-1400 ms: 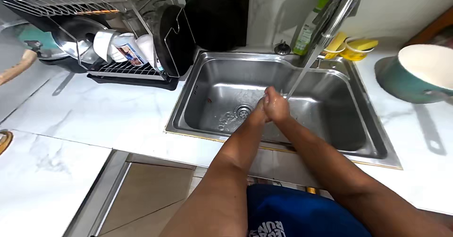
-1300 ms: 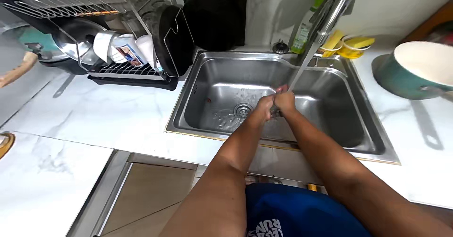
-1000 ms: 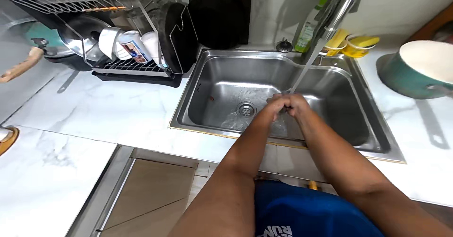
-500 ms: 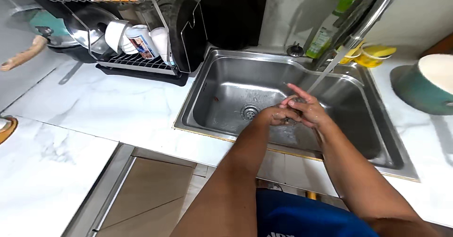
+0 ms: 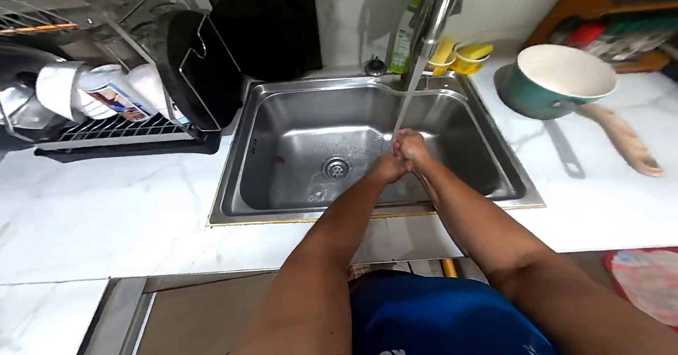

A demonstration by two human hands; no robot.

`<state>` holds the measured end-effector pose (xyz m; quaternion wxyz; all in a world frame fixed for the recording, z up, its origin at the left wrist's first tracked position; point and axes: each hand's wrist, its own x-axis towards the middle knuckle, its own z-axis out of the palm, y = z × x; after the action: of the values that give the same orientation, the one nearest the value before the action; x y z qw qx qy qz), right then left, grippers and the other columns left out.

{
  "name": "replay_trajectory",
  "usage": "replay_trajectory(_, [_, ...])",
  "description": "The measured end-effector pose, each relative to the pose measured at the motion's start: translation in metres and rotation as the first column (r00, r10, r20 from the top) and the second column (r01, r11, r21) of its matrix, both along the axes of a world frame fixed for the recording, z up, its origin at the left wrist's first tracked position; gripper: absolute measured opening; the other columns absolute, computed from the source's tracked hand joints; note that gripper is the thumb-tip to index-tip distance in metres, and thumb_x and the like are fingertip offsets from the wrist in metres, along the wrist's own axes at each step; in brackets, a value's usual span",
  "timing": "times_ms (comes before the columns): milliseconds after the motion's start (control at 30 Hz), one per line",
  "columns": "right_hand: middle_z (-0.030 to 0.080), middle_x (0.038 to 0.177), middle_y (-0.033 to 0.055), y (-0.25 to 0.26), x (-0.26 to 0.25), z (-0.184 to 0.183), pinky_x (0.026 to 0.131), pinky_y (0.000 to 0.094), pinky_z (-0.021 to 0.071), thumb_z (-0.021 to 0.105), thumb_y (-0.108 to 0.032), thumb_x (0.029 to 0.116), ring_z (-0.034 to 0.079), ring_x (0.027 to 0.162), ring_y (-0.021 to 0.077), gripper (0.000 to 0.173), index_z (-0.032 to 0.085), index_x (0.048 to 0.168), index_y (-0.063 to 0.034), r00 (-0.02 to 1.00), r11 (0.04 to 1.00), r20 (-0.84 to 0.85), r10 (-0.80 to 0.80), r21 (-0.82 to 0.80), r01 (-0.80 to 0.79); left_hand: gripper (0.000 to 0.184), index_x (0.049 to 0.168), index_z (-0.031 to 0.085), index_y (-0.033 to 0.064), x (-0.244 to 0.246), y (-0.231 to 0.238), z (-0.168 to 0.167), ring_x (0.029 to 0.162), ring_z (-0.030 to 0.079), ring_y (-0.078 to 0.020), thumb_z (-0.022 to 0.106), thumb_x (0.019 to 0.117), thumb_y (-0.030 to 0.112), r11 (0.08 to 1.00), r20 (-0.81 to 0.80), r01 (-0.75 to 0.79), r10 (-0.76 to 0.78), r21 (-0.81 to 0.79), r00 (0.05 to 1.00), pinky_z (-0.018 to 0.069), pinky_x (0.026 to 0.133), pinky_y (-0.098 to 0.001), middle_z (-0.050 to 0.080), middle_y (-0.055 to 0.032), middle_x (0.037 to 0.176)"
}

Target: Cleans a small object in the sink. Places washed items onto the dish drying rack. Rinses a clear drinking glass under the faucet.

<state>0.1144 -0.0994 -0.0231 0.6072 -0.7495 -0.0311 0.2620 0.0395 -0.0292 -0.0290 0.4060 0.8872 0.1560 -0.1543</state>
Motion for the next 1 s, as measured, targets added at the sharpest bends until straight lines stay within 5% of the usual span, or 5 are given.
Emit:
replay_trajectory(200, [0.056,0.086,0.0092,-0.002,-0.004,-0.005,0.062,0.0387,0.0473,0.040,-0.025,0.1111,0.051,0.066,0.0183,0.033,0.060,0.125,-0.0021,0.993,0.953,0.031,0.115,-0.285,-0.101,0.037,0.120,0.068,0.0033,0.001,-0.007,-0.004,0.114,0.066,-0.0389,0.057,0.1027,0.034,0.944,-0.087,0.171,-0.152,0.282,0.985,0.0519,0.094,-0.0633,0.069,-0.0210,0.120])
replay_trajectory(467, [0.062,0.099,0.0189,-0.006,0.000,-0.013,0.079,0.0498,0.0502,0.042,-0.025,0.1118,0.059,0.084,0.0280,0.036,0.063,0.118,0.0033,0.958,0.868,0.022,0.287,-0.428,-0.250,0.030,0.117,0.070,0.0062,0.002,-0.011,-0.009,0.115,0.066,-0.0370,0.057,0.1006,0.027,0.869,-0.181,0.315,-0.264,0.383,0.948,0.0530,0.092,-0.0625,0.069,-0.0181,0.120])
replay_trajectory(800, [0.058,0.081,0.0146,-0.020,0.008,-0.032,0.067,0.0440,0.0476,0.046,-0.021,0.1099,0.055,0.069,0.0236,0.033,0.066,0.100,0.0031,0.893,0.771,0.018,0.450,-0.512,-0.379,0.028,0.118,0.070,0.0067,-0.008,-0.021,-0.004,0.112,0.067,-0.0379,0.058,0.1004,0.025,0.752,-0.180,0.468,-0.438,0.463,0.881,0.0534,0.090,-0.0627,0.070,-0.0179,0.119])
replay_trajectory(900, [0.047,0.071,0.0065,-0.026,0.002,-0.022,0.058,0.0346,0.0420,0.047,-0.017,0.1081,0.044,0.059,0.0160,0.025,0.063,0.100,-0.0006,0.929,0.866,-0.020,0.369,-0.356,-0.352,0.029,0.122,0.068,0.0064,-0.008,-0.013,-0.005,0.111,0.067,-0.0390,0.057,0.1021,0.025,0.755,-0.124,0.476,-0.475,0.452,0.871,0.0525,0.090,-0.0631,0.070,-0.0189,0.118])
replay_trajectory(1000, [0.046,0.063,-0.0022,-0.045,0.008,-0.008,0.051,0.0266,0.0489,0.048,-0.007,0.0966,0.049,0.050,0.0081,0.005,0.053,0.097,-0.0082,0.941,0.945,-0.114,0.320,0.111,-0.307,0.053,0.143,0.056,0.0023,0.002,0.003,-0.009,0.126,0.061,-0.0393,0.064,0.1015,0.034,0.850,-0.065,0.420,-0.423,0.318,0.904,0.0469,0.105,-0.0611,0.063,-0.0222,0.135])
